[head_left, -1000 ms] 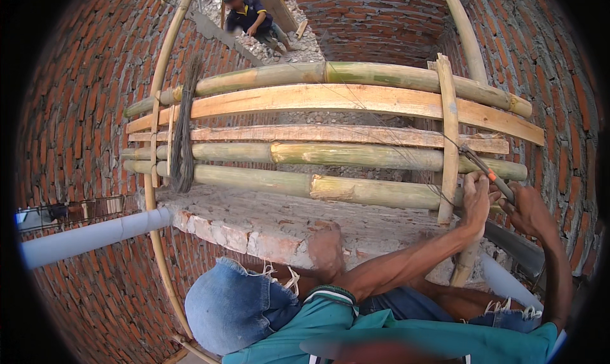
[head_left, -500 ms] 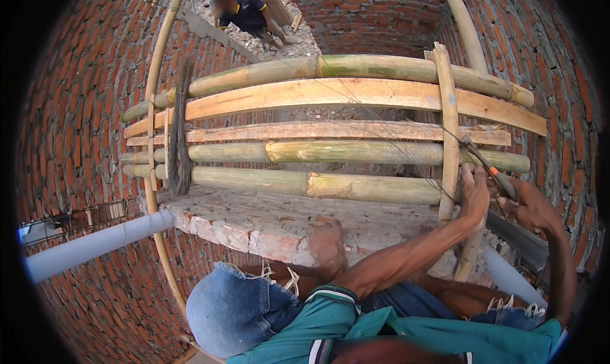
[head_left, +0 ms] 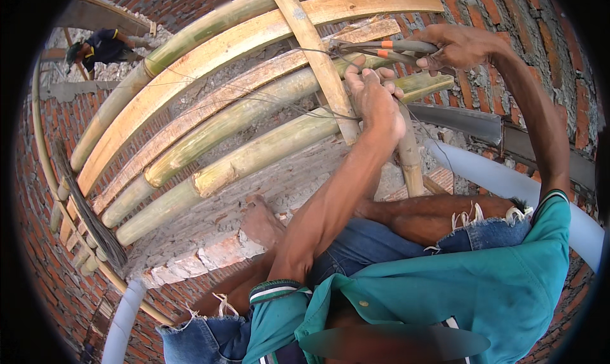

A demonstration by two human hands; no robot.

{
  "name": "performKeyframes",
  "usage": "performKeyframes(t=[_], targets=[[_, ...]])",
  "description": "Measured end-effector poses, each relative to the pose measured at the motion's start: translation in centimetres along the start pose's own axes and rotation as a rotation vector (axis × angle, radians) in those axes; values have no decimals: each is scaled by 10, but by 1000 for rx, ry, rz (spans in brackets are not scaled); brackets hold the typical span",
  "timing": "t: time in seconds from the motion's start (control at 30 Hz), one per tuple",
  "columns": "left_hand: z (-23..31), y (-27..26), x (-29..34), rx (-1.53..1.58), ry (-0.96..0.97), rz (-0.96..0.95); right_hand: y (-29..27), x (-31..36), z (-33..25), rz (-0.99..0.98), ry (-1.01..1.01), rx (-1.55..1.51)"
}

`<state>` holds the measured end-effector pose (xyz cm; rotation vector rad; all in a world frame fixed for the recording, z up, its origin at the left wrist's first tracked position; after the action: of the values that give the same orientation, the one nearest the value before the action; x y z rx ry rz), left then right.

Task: The person assembles a bamboo structure by placing bamboo slats and securing them with wire. They use pliers to twist and tighten the wire around the bamboo pieces, ensuring the structure is stable.

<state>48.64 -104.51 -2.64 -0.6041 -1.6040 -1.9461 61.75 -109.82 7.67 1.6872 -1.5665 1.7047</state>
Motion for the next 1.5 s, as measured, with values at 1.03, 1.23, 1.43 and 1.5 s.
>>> performKeyframes(t=[1.03, 1.23, 1.43, 1.5], targets=[[4, 6, 9, 141, -59, -106, -6, -11, 14, 309, -286, 243], [74, 31, 33, 79, 365, -231, 39, -1, 24, 326, -81, -403], [231, 11, 40, 138, 743, -379, 92, -7, 9, 291, -86, -537], [260, 0, 44, 137, 793, -411, 96, -8, 10, 347, -86, -668]])
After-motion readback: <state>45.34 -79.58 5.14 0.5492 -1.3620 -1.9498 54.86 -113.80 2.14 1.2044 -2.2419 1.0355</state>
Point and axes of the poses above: each hand's wrist, its own x-axis away from the middle knuckle, its own y-axis out of the palm, z = x × y, the point moved 9 cm from there along -x, towards the middle knuckle, and after that the axes turned 4 degrees about -z, right-handed, at the moved point
